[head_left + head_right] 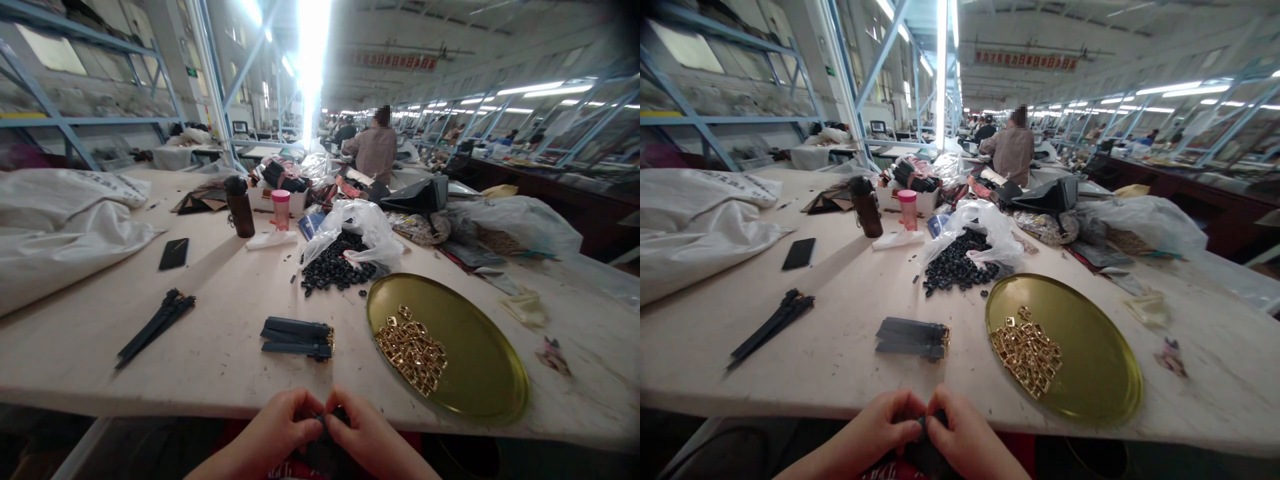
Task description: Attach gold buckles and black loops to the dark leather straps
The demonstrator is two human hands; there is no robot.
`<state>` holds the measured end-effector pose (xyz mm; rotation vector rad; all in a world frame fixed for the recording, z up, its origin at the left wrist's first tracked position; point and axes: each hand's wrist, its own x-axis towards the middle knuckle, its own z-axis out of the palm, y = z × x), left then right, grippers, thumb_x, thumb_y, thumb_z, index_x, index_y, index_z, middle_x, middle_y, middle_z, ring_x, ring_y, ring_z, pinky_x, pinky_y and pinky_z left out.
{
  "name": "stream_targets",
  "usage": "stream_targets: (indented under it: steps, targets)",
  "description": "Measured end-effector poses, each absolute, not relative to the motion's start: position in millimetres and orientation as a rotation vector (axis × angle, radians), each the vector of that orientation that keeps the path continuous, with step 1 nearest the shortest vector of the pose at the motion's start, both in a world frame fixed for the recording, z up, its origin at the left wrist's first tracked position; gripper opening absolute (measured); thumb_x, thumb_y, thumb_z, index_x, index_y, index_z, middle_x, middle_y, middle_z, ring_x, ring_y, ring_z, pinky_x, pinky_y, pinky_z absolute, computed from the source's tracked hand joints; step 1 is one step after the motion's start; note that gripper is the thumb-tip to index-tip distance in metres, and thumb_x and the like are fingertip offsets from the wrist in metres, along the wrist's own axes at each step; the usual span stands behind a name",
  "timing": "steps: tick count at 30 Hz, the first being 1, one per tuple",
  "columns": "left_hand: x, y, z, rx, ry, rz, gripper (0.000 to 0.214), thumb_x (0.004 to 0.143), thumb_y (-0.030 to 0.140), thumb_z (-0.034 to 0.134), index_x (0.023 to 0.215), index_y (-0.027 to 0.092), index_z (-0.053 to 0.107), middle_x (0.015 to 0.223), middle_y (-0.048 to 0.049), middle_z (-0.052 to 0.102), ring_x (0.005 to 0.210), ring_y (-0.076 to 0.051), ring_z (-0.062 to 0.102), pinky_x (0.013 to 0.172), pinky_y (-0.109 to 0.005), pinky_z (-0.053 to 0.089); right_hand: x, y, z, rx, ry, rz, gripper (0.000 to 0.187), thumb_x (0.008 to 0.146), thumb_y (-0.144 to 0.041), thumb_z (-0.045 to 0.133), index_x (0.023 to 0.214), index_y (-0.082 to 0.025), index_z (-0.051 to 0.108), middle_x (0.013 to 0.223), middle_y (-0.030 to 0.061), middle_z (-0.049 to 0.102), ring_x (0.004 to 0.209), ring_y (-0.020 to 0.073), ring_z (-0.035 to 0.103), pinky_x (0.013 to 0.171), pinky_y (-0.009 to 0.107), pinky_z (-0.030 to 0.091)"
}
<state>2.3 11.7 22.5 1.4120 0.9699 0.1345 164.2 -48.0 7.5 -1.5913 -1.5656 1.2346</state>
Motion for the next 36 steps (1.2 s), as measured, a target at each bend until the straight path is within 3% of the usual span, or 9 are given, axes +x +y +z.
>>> stream_targets:
  steps: [7, 11, 16, 22, 27, 36]
  targets:
    - [-2, 4, 31, 1.412, 0.900, 0.075, 0.030, 0.063, 0.018, 0.055, 0.092, 0.012, 0.060, 0.071, 0.0001, 0.060, 0.062, -0.011, 0.053, 0.055, -0.019, 0.039, 162, -62, -4, -1.446, -1.425, 1.372, 0.007, 0.073, -0.023, 0.047, 0.072, -0.017, 0.046, 0.066, -0.0021, 0.048, 0.065, 0.0113, 0.044, 0.060, 0.023, 0.035]
    - [-7, 5, 33, 1.567, 0.896, -0.043, 0.021, 0.074, 0.027, 0.045, 0.075, 0.012, 0.060, 0.063, 0.0001, 0.058, 0.053, -0.010, 0.049, 0.046, -0.018, 0.032, 159, -65, -18, -1.476, -1.483, 1.173, 0.017, 0.079, -0.033, 0.043, 0.074, -0.017, 0.045, 0.067, -0.0008, 0.048, 0.064, 0.0120, 0.043, 0.060, 0.024, 0.035]
    - [-5, 3, 35, 1.753, 0.929, -0.089, 0.021, 0.072, 0.026, 0.043, 0.063, 0.013, 0.058, 0.057, 0.0006, 0.056, 0.051, -0.010, 0.047, 0.044, -0.018, 0.028, 158, -67, -12, -1.496, -1.613, 1.092, 0.013, 0.081, -0.028, 0.042, 0.076, -0.017, 0.047, 0.070, 0.0004, 0.052, 0.065, 0.0124, 0.046, 0.060, 0.024, 0.035]
    - [-2, 6, 33, 1.818, 0.891, -0.135, 0.024, 0.075, 0.028, 0.041, 0.066, 0.015, 0.058, 0.059, 0.0008, 0.056, 0.053, -0.011, 0.047, 0.047, -0.019, 0.029, 160, -70, -6, -1.509, -1.570, 1.108, 0.013, 0.082, -0.027, 0.043, 0.077, -0.018, 0.049, 0.071, -0.0002, 0.053, 0.067, 0.0123, 0.047, 0.061, 0.023, 0.036]
    - [-7, 17, 35, 1.899, 0.830, -0.189, 0.028, 0.079, 0.033, 0.040, 0.071, 0.015, 0.061, 0.060, 0.0012, 0.054, 0.052, -0.010, 0.042, 0.046, -0.020, 0.025, 163, -67, -10, -1.442, -1.588, 1.200, 0.023, 0.089, -0.034, 0.032, 0.092, -0.019, 0.049, 0.079, 0.0015, 0.056, 0.073, 0.0134, 0.052, 0.065, 0.025, 0.038]
    - [6, 22, 35, 1.890, 0.764, -0.202, 0.030, 0.081, 0.031, 0.036, 0.072, 0.016, 0.060, 0.062, -0.0001, 0.057, 0.053, -0.011, 0.047, 0.048, -0.019, 0.029, 168, -65, -13, -1.451, -1.634, 1.038, 0.021, 0.089, -0.028, 0.032, 0.102, -0.022, 0.046, 0.087, 0.0041, 0.059, 0.080, 0.0158, 0.055, 0.069, 0.027, 0.040]
